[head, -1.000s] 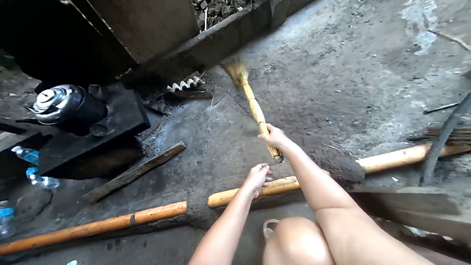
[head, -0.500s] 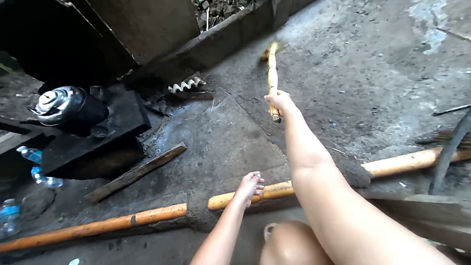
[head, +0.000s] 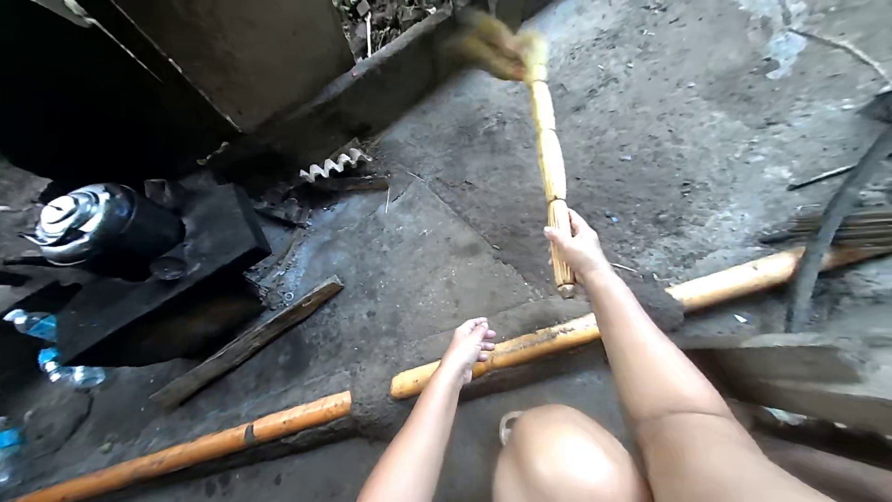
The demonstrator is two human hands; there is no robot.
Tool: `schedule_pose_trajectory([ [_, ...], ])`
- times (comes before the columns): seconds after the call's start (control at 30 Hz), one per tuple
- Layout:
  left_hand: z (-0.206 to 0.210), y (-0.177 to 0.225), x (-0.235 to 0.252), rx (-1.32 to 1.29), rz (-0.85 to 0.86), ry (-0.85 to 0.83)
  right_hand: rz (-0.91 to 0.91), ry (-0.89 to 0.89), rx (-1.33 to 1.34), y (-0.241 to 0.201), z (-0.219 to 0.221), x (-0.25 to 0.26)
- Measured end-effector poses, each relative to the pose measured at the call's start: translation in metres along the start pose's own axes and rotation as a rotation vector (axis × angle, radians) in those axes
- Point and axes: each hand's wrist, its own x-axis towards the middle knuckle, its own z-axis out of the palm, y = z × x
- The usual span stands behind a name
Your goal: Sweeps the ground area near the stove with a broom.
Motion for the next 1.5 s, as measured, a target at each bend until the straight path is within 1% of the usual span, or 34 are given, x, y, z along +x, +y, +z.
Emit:
schedule_pose_trajectory([
  [0.07, 0.013, 0.003, -0.001, 0.028, 0.009, -0.050, 0.103, 0.122, 0.073, 0.020, 0.004, -0.013],
  [0.13, 0.021, 0.005, -0.003, 0.039, 0.020, -0.082, 0.233, 0.155, 0.118, 0.034, 0.021, -0.036],
  [0.2, 0.025, 0.001, -0.005, 0.038, 0.027, -0.060, 0.292, 0.058, 0.048, 0.055, 0.044, -0.067],
  [0.27, 0.025, 0.000, -0.006, 0.023, 0.016, -0.015, 0.307, -0.121, -0.019, 0.064, 0.061, -0.098],
  [0.33, 0.027, -0.001, -0.007, -0.022, 0.003, 0.017, 0.285, -0.267, 0.015, 0.056, 0.067, -0.120],
  [0.4, 0.030, 0.001, -0.007, -0.047, 0.021, 0.017, 0.228, -0.337, 0.166, 0.039, 0.063, -0.125],
  [0.47, 0.036, 0.004, -0.013, -0.053, 0.058, -0.035, 0.144, -0.361, 0.230, 0.029, 0.054, -0.125],
  [0.57, 0.041, 0.004, -0.015, -0.107, 0.127, -0.112, 0.054, -0.302, 0.236, 0.023, 0.052, -0.130],
  [0.63, 0.040, 0.001, -0.012, -0.158, 0.104, -0.137, 0.089, -0.261, 0.227, 0.025, 0.054, -0.132],
  [0.7, 0.037, -0.005, -0.012, -0.202, 0.035, -0.123, 0.189, -0.261, 0.183, 0.025, 0.059, -0.140],
  [0.8, 0.033, -0.023, -0.022, -0.261, -0.050, -0.103, 0.339, -0.361, 0.010, 0.029, 0.068, -0.158],
  [0.83, 0.034, -0.033, -0.029, -0.285, -0.033, -0.095, 0.353, -0.411, -0.058, 0.033, 0.071, -0.164],
  [0.9, 0.037, -0.053, -0.048, -0.298, 0.088, -0.083, 0.356, -0.507, -0.142, 0.034, 0.074, -0.175],
  [0.97, 0.038, -0.064, -0.064, -0.288, 0.206, -0.062, 0.343, -0.610, -0.143, 0.026, 0.073, -0.183],
  [1.03, 0.036, -0.067, -0.074, -0.270, 0.275, -0.051, 0.310, -0.719, -0.101, 0.016, 0.066, -0.186],
  [1.07, 0.035, -0.068, -0.079, -0.255, 0.297, -0.070, 0.287, -0.746, -0.068, 0.013, 0.061, -0.189],
  [1.13, 0.032, -0.064, -0.085, -0.212, 0.320, -0.152, 0.253, -0.719, 0.019, 0.011, 0.052, -0.193],
  [1.2, 0.031, -0.057, -0.083, -0.166, 0.321, -0.224, 0.216, -0.645, 0.062, 0.013, 0.040, -0.191],
  [1.27, 0.029, -0.049, -0.079, -0.080, 0.257, -0.305, 0.199, -0.563, 0.046, 0.015, 0.022, -0.184],
  [1.37, 0.029, -0.040, -0.076, 0.055, 0.139, -0.413, 0.239, -0.453, -0.029, 0.021, -0.009, -0.178],
  [1.43, 0.031, -0.043, -0.074, 0.133, 0.086, -0.456, 0.302, -0.453, -0.119, 0.024, -0.016, -0.186],
  [1.5, 0.033, -0.049, -0.073, 0.210, 0.056, -0.456, 0.355, -0.513, -0.187, 0.028, -0.016, -0.195],
])
